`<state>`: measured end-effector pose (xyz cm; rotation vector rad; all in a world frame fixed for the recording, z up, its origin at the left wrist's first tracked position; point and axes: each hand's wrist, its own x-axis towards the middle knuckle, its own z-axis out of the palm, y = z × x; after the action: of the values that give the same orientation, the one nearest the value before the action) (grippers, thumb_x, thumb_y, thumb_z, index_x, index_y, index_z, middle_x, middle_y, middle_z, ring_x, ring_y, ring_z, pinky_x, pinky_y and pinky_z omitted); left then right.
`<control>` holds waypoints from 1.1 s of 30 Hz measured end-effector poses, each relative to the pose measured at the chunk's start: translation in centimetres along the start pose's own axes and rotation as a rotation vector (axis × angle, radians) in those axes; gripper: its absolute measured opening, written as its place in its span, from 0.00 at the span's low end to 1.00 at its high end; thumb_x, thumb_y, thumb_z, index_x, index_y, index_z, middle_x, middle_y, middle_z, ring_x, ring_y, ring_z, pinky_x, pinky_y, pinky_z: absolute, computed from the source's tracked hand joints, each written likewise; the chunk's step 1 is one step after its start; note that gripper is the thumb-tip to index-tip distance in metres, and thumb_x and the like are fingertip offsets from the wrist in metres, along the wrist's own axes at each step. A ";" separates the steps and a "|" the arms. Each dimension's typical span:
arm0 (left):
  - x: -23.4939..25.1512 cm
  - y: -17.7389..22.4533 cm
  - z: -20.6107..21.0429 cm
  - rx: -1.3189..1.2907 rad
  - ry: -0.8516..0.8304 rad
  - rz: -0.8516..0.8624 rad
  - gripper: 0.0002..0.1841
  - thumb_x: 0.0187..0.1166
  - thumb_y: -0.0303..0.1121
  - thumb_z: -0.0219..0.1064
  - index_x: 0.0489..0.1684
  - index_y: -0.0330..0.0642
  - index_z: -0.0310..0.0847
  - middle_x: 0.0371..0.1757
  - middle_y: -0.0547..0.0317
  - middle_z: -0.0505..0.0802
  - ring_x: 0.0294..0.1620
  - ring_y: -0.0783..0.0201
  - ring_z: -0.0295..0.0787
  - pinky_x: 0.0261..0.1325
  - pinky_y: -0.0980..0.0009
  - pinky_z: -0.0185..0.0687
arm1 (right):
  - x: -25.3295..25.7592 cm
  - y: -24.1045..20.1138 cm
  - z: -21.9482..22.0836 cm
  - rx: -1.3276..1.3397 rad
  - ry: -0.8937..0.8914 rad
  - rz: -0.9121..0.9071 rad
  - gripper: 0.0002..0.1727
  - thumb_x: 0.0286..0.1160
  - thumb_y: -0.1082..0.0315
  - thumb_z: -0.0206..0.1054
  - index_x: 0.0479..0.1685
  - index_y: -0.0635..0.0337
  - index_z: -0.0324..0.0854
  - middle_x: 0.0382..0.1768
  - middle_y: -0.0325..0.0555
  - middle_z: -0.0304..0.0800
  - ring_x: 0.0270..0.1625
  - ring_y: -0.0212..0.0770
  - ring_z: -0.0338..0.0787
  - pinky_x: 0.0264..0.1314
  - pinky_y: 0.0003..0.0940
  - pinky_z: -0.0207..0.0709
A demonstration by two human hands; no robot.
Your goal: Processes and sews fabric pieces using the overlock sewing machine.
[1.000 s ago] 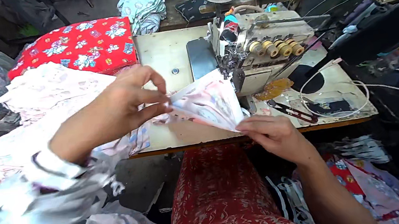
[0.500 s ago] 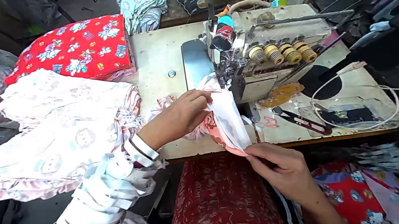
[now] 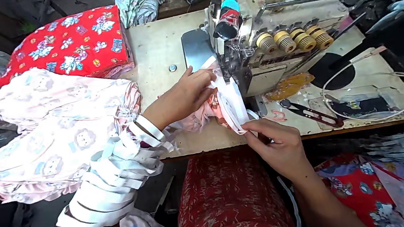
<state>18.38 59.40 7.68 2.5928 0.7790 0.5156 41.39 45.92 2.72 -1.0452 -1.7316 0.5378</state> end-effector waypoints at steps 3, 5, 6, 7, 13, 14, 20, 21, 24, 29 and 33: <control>0.6 -0.8 0.1 0.014 0.012 -0.043 0.10 0.85 0.27 0.56 0.44 0.27 0.80 0.65 0.37 0.88 0.75 0.40 0.80 0.80 0.33 0.60 | 0.9 0.6 0.6 -0.008 0.015 -0.016 0.10 0.74 0.74 0.65 0.40 0.70 0.92 0.33 0.47 0.92 0.26 0.16 0.74 0.30 0.08 0.66; 1.8 -1.7 -0.1 0.023 0.052 -0.087 0.10 0.85 0.24 0.57 0.49 0.23 0.80 0.65 0.32 0.87 0.72 0.38 0.83 0.75 0.37 0.69 | 2.1 1.3 0.9 -0.020 0.029 -0.014 0.09 0.74 0.73 0.67 0.39 0.70 0.92 0.32 0.46 0.91 0.25 0.17 0.74 0.28 0.09 0.67; 2.7 -2.2 -0.5 0.026 0.061 -0.129 0.13 0.85 0.23 0.57 0.56 0.21 0.81 0.65 0.30 0.87 0.70 0.37 0.84 0.75 0.42 0.72 | 2.8 1.7 0.9 -0.033 0.026 -0.007 0.09 0.74 0.73 0.67 0.40 0.69 0.92 0.32 0.46 0.91 0.25 0.17 0.75 0.29 0.09 0.69; 3.6 -2.8 -1.0 0.030 0.060 -0.179 0.15 0.86 0.23 0.56 0.60 0.20 0.80 0.63 0.29 0.87 0.66 0.37 0.85 0.73 0.45 0.75 | 3.7 1.9 1.0 -0.042 0.016 0.010 0.09 0.74 0.72 0.68 0.42 0.69 0.92 0.33 0.46 0.91 0.26 0.19 0.77 0.29 0.11 0.72; 5.8 -3.2 -8.8 -0.002 0.127 -0.371 0.13 0.87 0.30 0.61 0.51 0.24 0.83 0.44 0.40 0.90 0.45 0.55 0.86 0.58 0.56 0.79 | 7.4 3.5 0.6 0.106 -0.083 0.203 0.10 0.80 0.70 0.68 0.53 0.63 0.90 0.42 0.41 0.91 0.23 0.19 0.78 0.24 0.15 0.74; 4.6 -1.1 -10.1 -0.027 0.148 -0.337 0.11 0.85 0.33 0.63 0.44 0.32 0.84 0.36 0.57 0.89 0.37 0.72 0.84 0.48 0.71 0.82 | 7.5 3.7 0.4 0.152 -0.113 0.207 0.11 0.81 0.70 0.67 0.55 0.64 0.89 0.42 0.41 0.90 0.20 0.19 0.77 0.21 0.15 0.73; -5.6 13.6 0.3 0.300 -0.170 0.173 0.12 0.79 0.24 0.61 0.22 0.41 0.83 0.22 0.55 0.85 0.27 0.55 0.87 0.66 0.41 0.78 | 4.4 5.2 0.7 0.055 -0.184 -0.117 0.15 0.74 0.78 0.67 0.58 0.67 0.89 0.69 0.56 0.87 0.59 0.35 0.92 0.58 0.26 0.86; -5.8 12.9 2.0 0.279 -0.165 0.185 0.12 0.79 0.24 0.62 0.22 0.39 0.83 0.22 0.53 0.86 0.26 0.54 0.88 0.62 0.43 0.80 | 2.8 4.6 0.9 0.007 -0.172 -0.180 0.15 0.74 0.77 0.69 0.58 0.68 0.89 0.69 0.59 0.86 0.58 0.38 0.93 0.57 0.29 0.87; -5.3 11.2 1.9 0.176 -0.082 0.246 0.14 0.84 0.32 0.58 0.29 0.41 0.87 0.27 0.55 0.91 0.30 0.58 0.89 0.47 0.59 0.79 | -1.9 0.9 0.8 0.024 -0.127 -0.295 0.13 0.80 0.70 0.67 0.55 0.68 0.89 0.59 0.54 0.94 0.61 0.33 0.92 0.66 0.23 0.83; -3.3 8.8 2.9 0.112 -0.098 0.299 0.13 0.82 0.34 0.62 0.27 0.41 0.88 0.27 0.55 0.90 0.34 0.57 0.89 0.49 0.57 0.78 | -5.7 0.2 1.7 0.079 -0.030 -0.118 0.08 0.80 0.71 0.68 0.40 0.68 0.89 0.40 0.48 0.95 0.47 0.25 0.93 0.56 0.15 0.83; -1.1 3.8 4.1 0.142 0.146 0.135 0.11 0.83 0.31 0.62 0.37 0.35 0.90 0.51 0.48 0.93 0.64 0.49 0.88 0.75 0.46 0.74 | -6.9 -0.4 1.1 0.060 -0.046 0.031 0.08 0.75 0.73 0.66 0.39 0.65 0.91 0.42 0.44 0.97 0.50 0.23 0.93 0.59 0.15 0.82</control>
<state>21.02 54.74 5.62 2.7781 0.7129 0.7202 41.10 40.00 -1.05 -1.0264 -1.7315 0.6343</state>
